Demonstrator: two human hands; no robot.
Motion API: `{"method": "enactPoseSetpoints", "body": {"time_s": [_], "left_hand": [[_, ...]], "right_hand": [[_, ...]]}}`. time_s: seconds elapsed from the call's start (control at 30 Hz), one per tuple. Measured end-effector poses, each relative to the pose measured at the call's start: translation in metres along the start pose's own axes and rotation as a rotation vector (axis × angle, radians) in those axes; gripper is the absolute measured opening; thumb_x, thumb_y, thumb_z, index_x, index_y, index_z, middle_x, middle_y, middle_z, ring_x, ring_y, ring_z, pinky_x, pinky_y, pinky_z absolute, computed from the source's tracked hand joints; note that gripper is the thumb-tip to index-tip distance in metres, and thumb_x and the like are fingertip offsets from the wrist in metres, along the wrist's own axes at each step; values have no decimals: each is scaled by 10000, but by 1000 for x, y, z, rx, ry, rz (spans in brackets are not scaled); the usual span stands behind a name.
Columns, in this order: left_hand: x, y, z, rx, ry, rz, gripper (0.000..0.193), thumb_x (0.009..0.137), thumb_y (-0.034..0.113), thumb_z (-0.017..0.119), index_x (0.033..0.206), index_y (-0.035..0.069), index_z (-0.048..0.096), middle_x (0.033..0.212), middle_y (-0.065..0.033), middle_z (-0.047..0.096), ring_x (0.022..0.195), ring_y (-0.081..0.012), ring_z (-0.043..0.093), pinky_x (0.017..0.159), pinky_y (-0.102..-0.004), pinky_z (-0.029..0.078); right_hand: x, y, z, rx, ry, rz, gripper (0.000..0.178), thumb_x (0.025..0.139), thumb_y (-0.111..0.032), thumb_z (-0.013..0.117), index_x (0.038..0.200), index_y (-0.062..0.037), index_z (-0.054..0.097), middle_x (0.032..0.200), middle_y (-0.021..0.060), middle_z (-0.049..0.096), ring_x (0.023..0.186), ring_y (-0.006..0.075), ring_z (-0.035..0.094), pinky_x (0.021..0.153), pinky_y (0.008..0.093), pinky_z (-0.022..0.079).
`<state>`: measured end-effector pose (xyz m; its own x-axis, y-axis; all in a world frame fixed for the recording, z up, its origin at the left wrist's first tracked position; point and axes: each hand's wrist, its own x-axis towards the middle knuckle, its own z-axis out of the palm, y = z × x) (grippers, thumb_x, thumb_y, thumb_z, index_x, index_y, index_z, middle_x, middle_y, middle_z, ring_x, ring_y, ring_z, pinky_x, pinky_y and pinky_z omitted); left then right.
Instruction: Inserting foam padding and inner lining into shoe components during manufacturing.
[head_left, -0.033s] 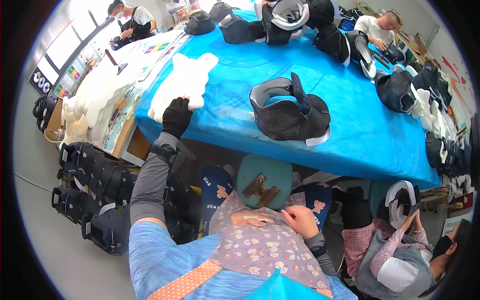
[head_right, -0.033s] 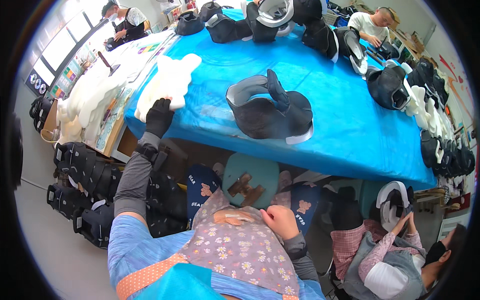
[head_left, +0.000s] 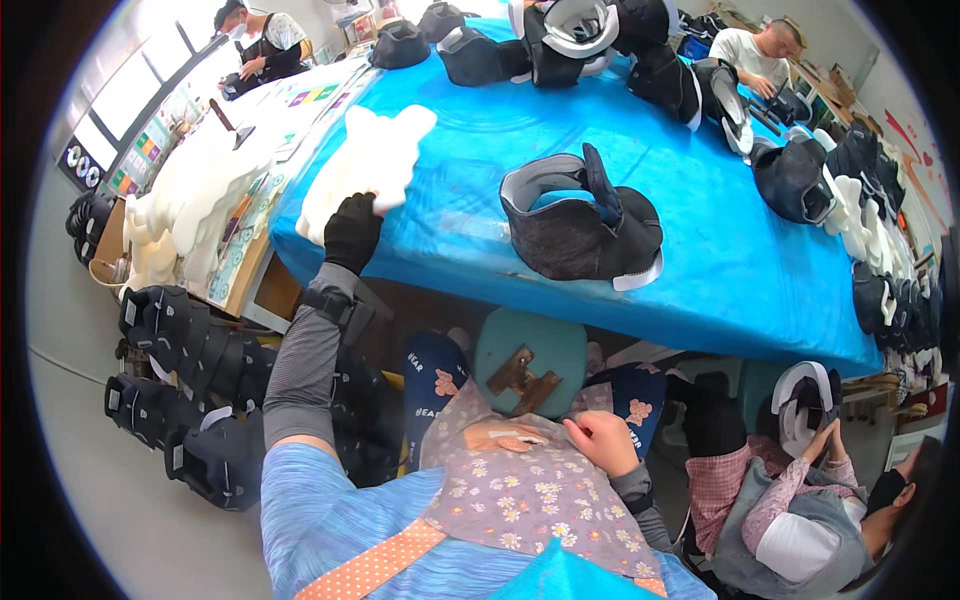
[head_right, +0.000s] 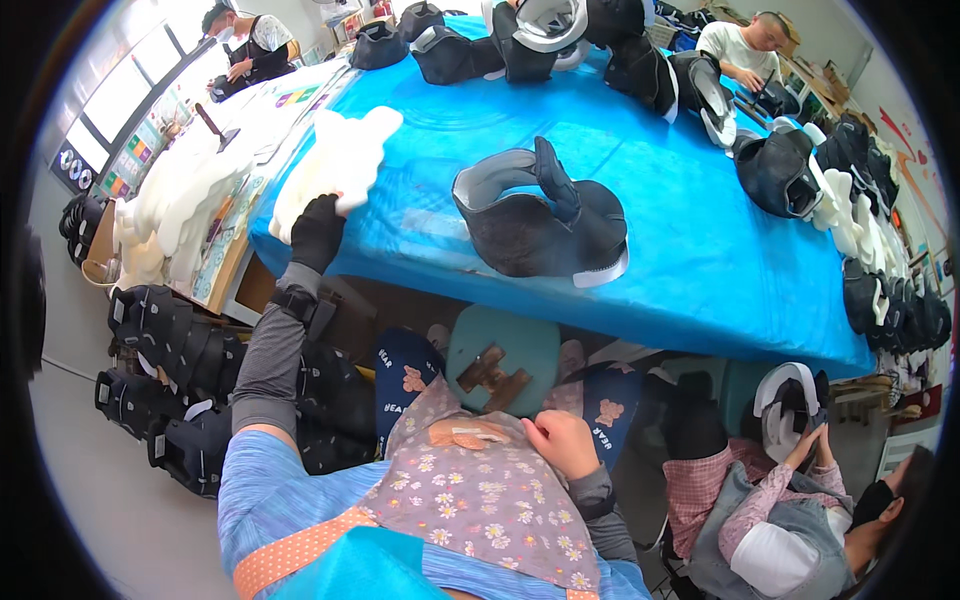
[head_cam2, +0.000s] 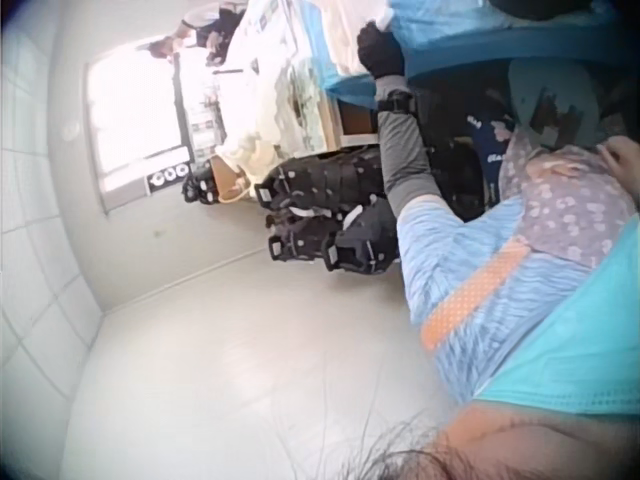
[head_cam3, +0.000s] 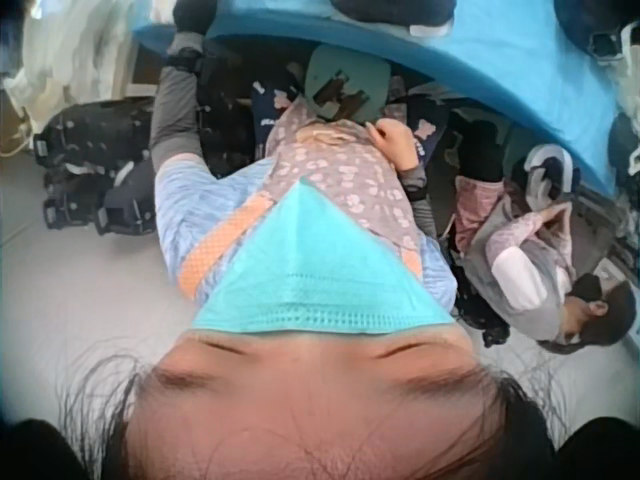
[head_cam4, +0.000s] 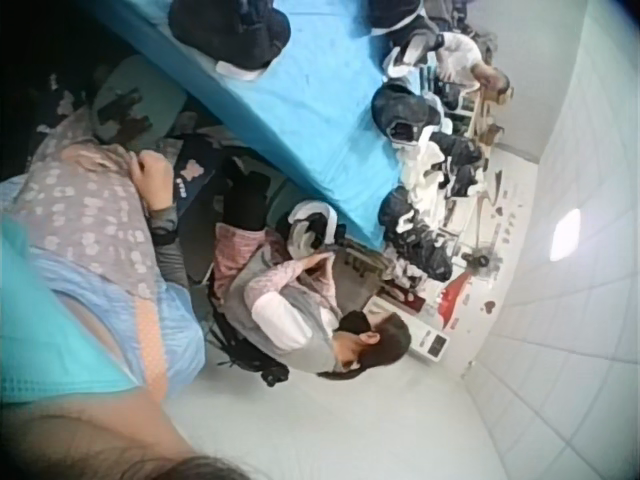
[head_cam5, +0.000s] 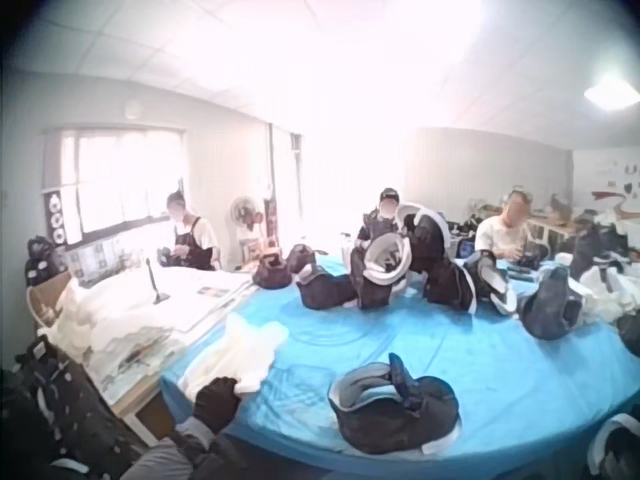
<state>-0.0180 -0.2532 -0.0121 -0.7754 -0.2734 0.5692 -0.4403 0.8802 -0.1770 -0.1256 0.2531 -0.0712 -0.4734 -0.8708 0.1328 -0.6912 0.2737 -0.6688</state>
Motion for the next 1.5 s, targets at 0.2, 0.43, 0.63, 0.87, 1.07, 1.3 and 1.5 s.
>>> {"method": "enactPoseSetpoints", "body": {"time_s": [0.2, 0.43, 0.63, 0.87, 1.07, 1.3, 1.5], "left_hand": [[-4, 11, 22, -1477, 97, -675, 581, 1010, 529, 388, 1163, -3, 565, 832, -97, 676, 810, -211, 636, 778, -332, 467], [-13, 125, -86, -1923, 476, -812, 622, 992, 497, 463, 1267, -61, 494, 1159, -149, 623, 1073, -251, 603, 946, -403, 464], [-62, 142, -116, -1846, -53, -500, 653, 933, 503, 556, 1258, -60, 491, 1149, -173, 619, 1049, -261, 612, 918, -374, 473], [-31, 190, -107, -1703, 34, -694, 472, 995, 195, 508, 1422, 64, 357, 1286, -78, 480, 1144, -191, 496, 987, -319, 401], [-29, 213, -102, -1992, -127, -906, 555, 959, 286, 518, 1453, 108, 339, 1391, -91, 424, 1266, -251, 469, 1020, -361, 388], [-31, 240, -128, -2168, -511, -522, 764, 874, 439, 573, 1456, 11, 328, 1469, -134, 385, 1363, -262, 372, 1091, -354, 331], [-37, 248, -142, -2348, -709, -715, 695, 894, 378, 550, 1459, 20, 364, 1372, -116, 494, 1182, -187, 510, 1003, -314, 388]], "right_hand": [[5, -2, -7, 17, 8, 19, 280, 831, -201, 700, 649, -26, 580, 626, 136, 546, 605, 326, 563, 540, 414, 433], [31, 8, -40, 386, 224, 118, 217, 848, -216, 723, 881, -33, 612, 847, 81, 615, 713, 187, 580, 649, 302, 465], [83, -36, -80, 1072, 364, -118, 696, 864, -326, 717, 1389, -10, 387, 1318, 153, 539, 1065, 168, 562, 930, 315, 449], [76, -46, -78, 1127, 208, -174, 483, 839, 4, 615, 1279, -67, 429, 1154, 134, 562, 999, 175, 551, 886, 321, 449], [68, -47, -70, 1131, -25, -241, 561, 729, 81, 636, 1224, -69, 418, 1202, 117, 483, 1007, 165, 534, 894, 314, 448], [74, -68, -70, 915, 160, 18, 425, 779, -18, 757, 1162, -21, 574, 1082, 61, 599, 1005, 156, 613, 874, 298, 497], [80, -72, -62, 752, 275, -127, 382, 753, -70, 790, 1091, -36, 615, 1047, 49, 607, 947, 151, 598, 827, 277, 483]]}}
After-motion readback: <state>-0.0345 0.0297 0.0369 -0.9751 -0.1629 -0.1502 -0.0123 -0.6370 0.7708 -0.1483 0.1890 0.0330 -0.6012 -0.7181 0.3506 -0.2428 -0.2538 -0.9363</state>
